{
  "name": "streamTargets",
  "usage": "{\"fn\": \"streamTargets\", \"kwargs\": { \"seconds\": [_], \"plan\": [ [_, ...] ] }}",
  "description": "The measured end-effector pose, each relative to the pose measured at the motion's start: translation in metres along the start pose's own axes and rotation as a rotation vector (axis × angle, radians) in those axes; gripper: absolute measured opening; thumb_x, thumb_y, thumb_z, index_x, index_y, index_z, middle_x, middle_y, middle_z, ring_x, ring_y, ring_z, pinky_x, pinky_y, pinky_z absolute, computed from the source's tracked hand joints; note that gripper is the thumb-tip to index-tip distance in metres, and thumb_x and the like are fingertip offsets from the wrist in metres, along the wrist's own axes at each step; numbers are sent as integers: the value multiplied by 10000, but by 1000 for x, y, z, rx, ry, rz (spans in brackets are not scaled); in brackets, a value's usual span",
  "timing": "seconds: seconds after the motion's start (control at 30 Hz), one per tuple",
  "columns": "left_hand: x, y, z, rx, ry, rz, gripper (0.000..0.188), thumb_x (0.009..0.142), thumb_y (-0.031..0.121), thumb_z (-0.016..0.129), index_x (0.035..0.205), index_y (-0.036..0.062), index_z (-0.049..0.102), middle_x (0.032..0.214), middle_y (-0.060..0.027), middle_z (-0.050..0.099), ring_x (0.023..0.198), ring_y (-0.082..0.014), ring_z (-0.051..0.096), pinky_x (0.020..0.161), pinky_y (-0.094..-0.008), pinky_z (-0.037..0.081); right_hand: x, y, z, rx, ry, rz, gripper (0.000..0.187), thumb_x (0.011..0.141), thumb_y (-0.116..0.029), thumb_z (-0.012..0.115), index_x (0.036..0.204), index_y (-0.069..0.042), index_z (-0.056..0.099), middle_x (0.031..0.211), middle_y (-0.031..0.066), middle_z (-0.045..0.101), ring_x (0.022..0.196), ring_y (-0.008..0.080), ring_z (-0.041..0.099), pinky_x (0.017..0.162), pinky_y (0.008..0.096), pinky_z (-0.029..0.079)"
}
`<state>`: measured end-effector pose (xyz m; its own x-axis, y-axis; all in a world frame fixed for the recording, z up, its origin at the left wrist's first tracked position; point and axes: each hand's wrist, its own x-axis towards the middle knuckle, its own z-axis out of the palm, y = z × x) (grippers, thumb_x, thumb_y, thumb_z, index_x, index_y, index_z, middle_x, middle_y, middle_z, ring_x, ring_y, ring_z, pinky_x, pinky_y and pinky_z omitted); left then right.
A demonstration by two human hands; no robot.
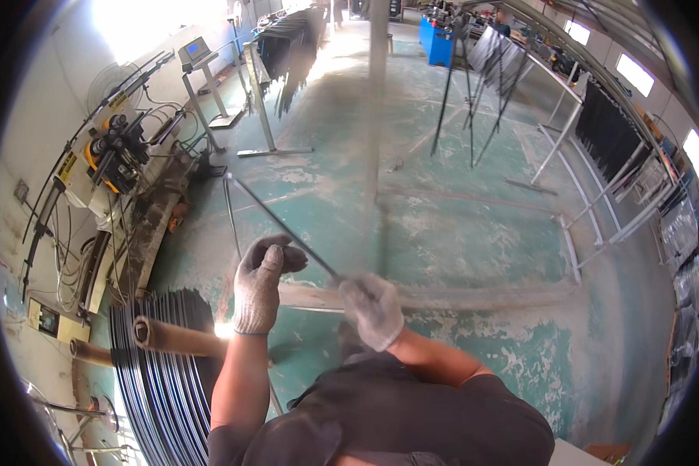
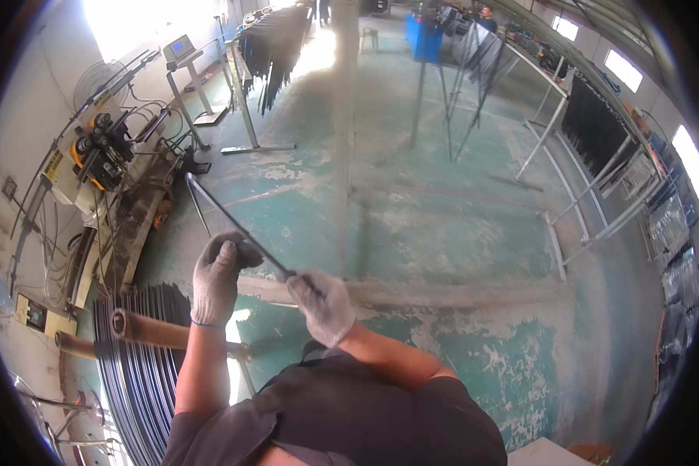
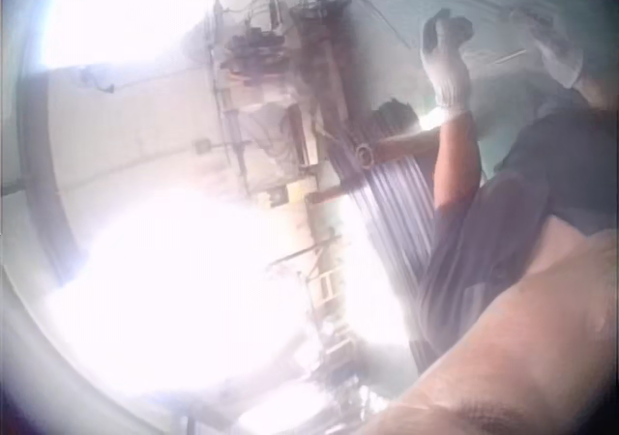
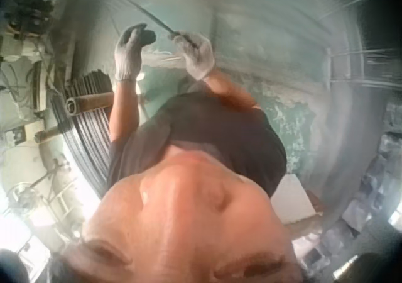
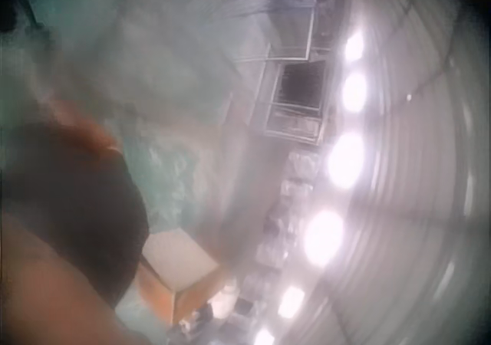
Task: The person measures a wooden board with a tape measure, then repeatedly picks up bundles of long metal rods, feeds them into a bending machine, and stacks the bent rods on a nearby rack.
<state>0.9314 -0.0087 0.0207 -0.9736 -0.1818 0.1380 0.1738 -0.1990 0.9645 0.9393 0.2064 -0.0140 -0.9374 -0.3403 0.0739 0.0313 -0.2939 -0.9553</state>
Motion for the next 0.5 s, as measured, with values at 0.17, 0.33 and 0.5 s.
{"fn": "streamTargets", "kwargs": {
  "seconds": [0.17,0.33,0.5],
  "plan": [
    [80,-16,-69,19,195,-123,393,1082,268,602,1270,-77,626,1005,-158,729,923,-242,716,897,-374,577,160,-79,23,221,-85,-254,383,1028,-284,728,1243,33,702,888,-55,599,771,16,505,647,205,398],
    [145,-52,-127,-19,360,-207,343,1071,210,586,1256,-76,631,971,-150,728,873,-235,721,846,-367,595,301,-168,45,-8,29,-594,380,974,-231,768,1226,44,696,946,6,699,654,44,506,566,218,387],
    [231,-93,-164,-122,285,-358,280,1047,173,596,1207,-49,656,946,-148,732,845,-251,725,819,-382,610,404,-279,117,-467,620,-747,386,987,-319,664,1177,12,719,909,109,734,664,171,637,612,341,499]
  ]
}}
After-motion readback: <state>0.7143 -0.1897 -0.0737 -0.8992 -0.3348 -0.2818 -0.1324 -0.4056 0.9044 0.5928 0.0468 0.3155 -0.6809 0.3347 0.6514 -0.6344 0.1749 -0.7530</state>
